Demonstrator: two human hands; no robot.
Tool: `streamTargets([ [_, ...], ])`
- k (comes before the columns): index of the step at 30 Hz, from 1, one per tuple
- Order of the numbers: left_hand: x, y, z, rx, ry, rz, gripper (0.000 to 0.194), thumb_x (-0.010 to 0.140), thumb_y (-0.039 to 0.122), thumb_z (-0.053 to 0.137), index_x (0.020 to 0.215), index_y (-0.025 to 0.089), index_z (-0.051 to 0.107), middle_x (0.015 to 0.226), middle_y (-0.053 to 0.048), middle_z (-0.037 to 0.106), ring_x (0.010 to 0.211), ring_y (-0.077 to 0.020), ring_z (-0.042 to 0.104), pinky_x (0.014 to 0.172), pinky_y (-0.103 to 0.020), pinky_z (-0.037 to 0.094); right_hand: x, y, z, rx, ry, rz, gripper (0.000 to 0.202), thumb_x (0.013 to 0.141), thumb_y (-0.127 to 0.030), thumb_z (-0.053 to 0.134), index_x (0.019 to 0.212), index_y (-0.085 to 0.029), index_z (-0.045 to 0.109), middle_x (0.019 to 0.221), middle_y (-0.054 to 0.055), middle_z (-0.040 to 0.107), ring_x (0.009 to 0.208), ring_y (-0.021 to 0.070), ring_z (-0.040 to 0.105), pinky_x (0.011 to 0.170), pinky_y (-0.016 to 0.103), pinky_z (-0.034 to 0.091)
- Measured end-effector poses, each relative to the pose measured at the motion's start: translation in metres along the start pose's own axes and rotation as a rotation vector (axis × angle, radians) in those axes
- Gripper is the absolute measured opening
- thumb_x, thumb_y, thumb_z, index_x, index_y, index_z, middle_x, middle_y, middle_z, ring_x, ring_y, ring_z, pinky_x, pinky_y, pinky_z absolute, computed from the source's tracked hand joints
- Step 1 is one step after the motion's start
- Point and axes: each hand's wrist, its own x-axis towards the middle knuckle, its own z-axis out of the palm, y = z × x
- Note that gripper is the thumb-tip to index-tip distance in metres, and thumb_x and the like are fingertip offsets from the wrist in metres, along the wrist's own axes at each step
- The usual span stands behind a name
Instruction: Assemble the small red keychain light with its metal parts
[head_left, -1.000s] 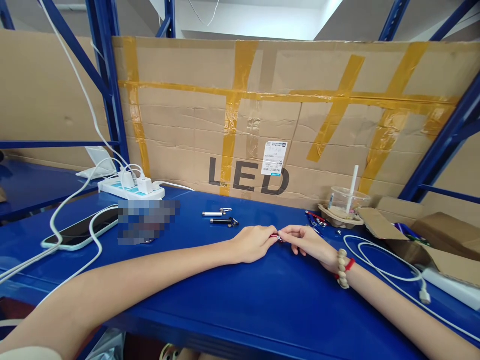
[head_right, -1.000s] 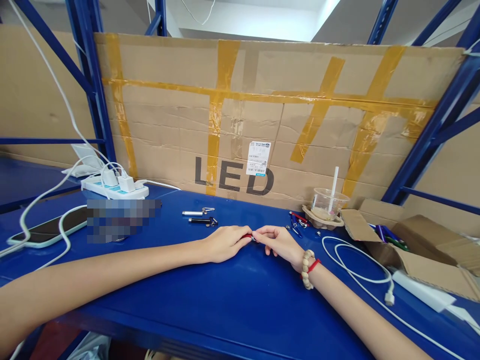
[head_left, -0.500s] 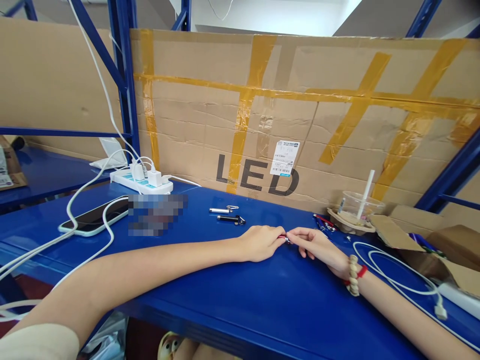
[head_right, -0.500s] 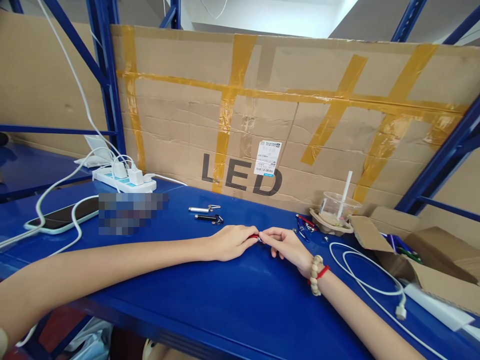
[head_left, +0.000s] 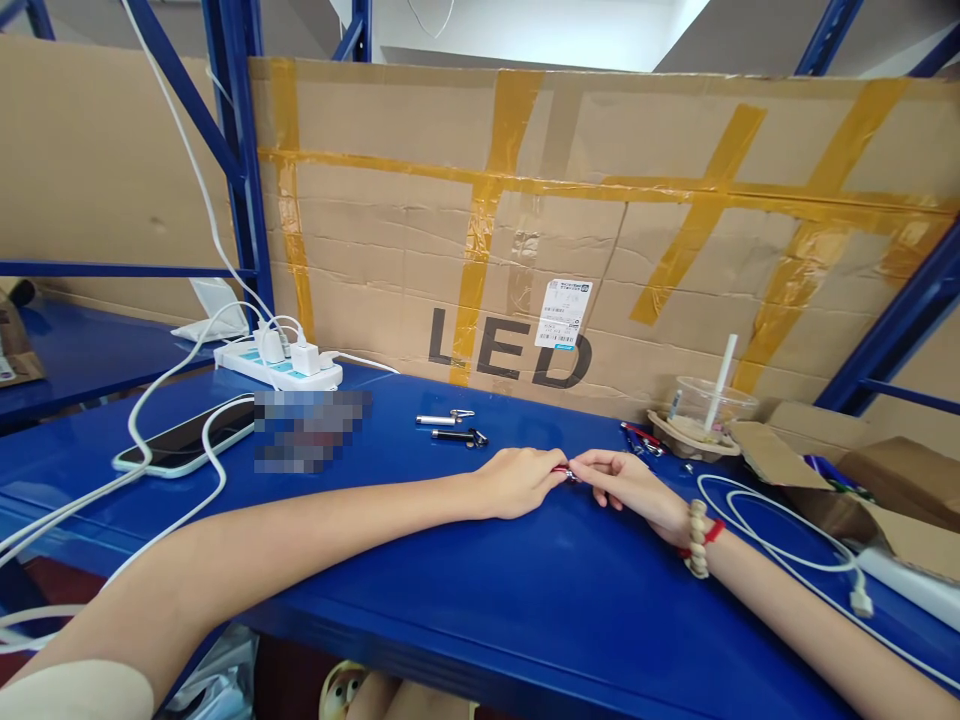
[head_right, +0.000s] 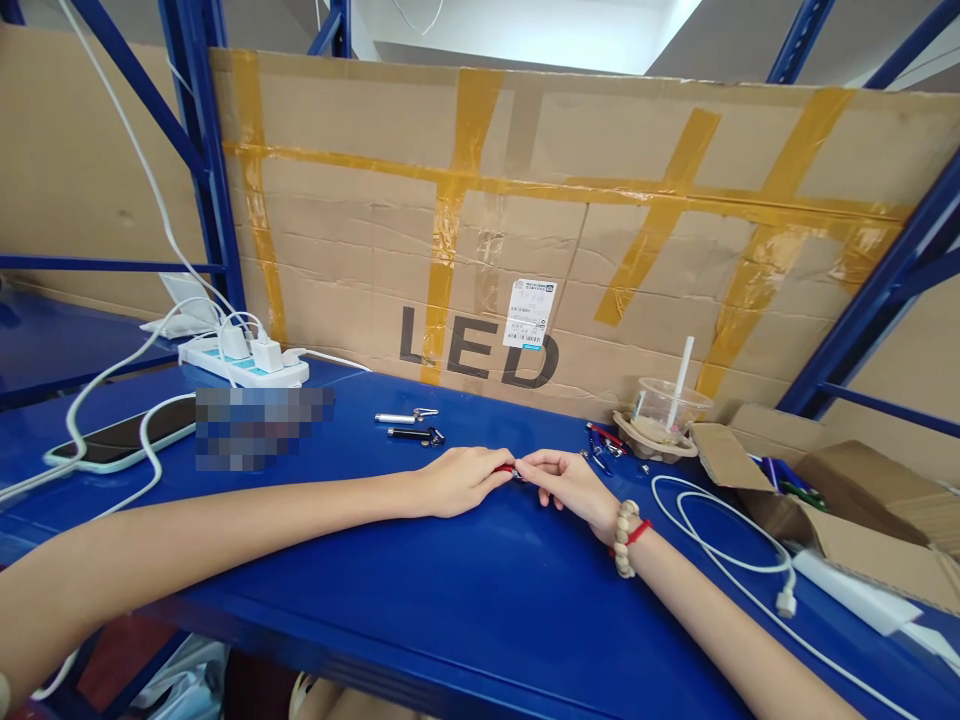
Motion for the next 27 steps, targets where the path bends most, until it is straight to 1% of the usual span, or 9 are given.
streamTargets([
  [4, 0.0002, -0.0007, 0.0005, -0.024, 0.004, -0.007, 0.026, 0.090, 0.032, 0.025, 0.098, 0.020, 0.047, 0.095, -0.004, 0.061, 0.085, -0.0191, 0.058, 0.070, -0.030, 0.044, 0.0030, 0.0039, -0.0017, 0.060, 0.005, -0.010, 0.044, 0.058, -0.053, 0.065, 0.079, -0.015, 0.060, 0.057, -0.002, 0.051, 0.043, 0.0045, 0.039, 0.038, 0.018, 0.027],
  [8, 0.0007, -0.0016, 0.0006, -0.043, 0.007, 0.007, 0.025, 0.090, 0.031, 0.025, 0.101, 0.021, 0.045, 0.097, -0.003, 0.060, 0.088, -0.0187, 0.057, 0.074, -0.030, 0.044, 0.0030, 0.0050, -0.0030, 0.102, 0.017, -0.002, 0.039, 0.059, -0.048, 0.067, 0.078, -0.013, 0.061, 0.057, -0.002, 0.054, 0.042, 0.0029, 0.038, 0.037, 0.016, 0.027],
  [11, 0.0018, -0.0016, -0.0005, -0.047, 0.009, -0.005, 0.024, 0.090, 0.031, 0.025, 0.098, 0.021, 0.045, 0.094, -0.003, 0.060, 0.084, -0.0178, 0.058, 0.071, -0.028, 0.043, 0.0028, 0.0063, -0.0036, 0.139, 0.037, -0.024, 0.038, 0.062, -0.045, 0.066, 0.084, -0.014, 0.063, 0.065, 0.000, 0.059, 0.044, 0.0025, 0.040, 0.037, 0.015, 0.028],
  [14, 0.0036, -0.0018, -0.0017, -0.090, 0.010, -0.041, 0.024, 0.090, 0.032, 0.024, 0.096, 0.021, 0.045, 0.086, -0.001, 0.060, 0.076, -0.0159, 0.057, 0.064, -0.025, 0.041, 0.0033, 0.0088, -0.0042, 0.159, 0.062, -0.082, 0.041, 0.062, -0.042, 0.067, 0.092, -0.014, 0.064, 0.072, 0.002, 0.064, 0.044, 0.0032, 0.042, 0.038, 0.016, 0.030],
  [17, 0.0054, -0.0030, -0.0021, -0.146, 0.012, -0.076, 0.024, 0.090, 0.032, 0.023, 0.094, 0.023, 0.045, 0.075, 0.002, 0.057, 0.066, -0.0135, 0.055, 0.057, -0.022, 0.038, 0.0028, 0.0100, -0.0046, 0.131, 0.092, -0.160, 0.042, 0.059, -0.041, 0.069, 0.091, -0.014, 0.066, 0.067, 0.003, 0.064, 0.043, 0.0047, 0.044, 0.039, 0.018, 0.034],
  [20, 0.0064, -0.0048, -0.0022, -0.176, 0.006, -0.077, 0.023, 0.090, 0.032, 0.023, 0.094, 0.024, 0.045, 0.067, 0.004, 0.053, 0.061, -0.0118, 0.052, 0.055, -0.022, 0.035, 0.0016, 0.0093, -0.0044, 0.099, 0.121, -0.215, 0.038, 0.059, -0.042, 0.069, 0.084, -0.012, 0.068, 0.056, 0.001, 0.061, 0.042, 0.0060, 0.046, 0.040, 0.019, 0.036],
  [23, 0.0070, -0.0060, -0.0021, -0.218, -0.017, -0.060, 0.020, 0.090, 0.031, 0.025, 0.094, 0.024, 0.043, 0.064, 0.006, 0.051, 0.059, -0.0107, 0.050, 0.058, -0.022, 0.036, 0.0011, 0.0085, -0.0039, 0.068, 0.123, -0.221, 0.036, 0.060, -0.043, 0.067, 0.079, -0.012, 0.068, 0.049, 0.000, 0.057, 0.041, 0.0064, 0.046, 0.039, 0.019, 0.035],
  [27, 0.0071, -0.0063, -0.0010, -0.254, -0.022, -0.053, 0.016, 0.089, 0.031, 0.028, 0.094, 0.022, 0.039, 0.067, 0.004, 0.050, 0.059, -0.0114, 0.049, 0.057, -0.023, 0.036, 0.0016, 0.0095, -0.0030, 0.065, 0.121, -0.192, 0.038, 0.061, -0.045, 0.066, 0.080, -0.012, 0.068, 0.049, 0.000, 0.057, 0.040, 0.0063, 0.045, 0.037, 0.018, 0.033],
])
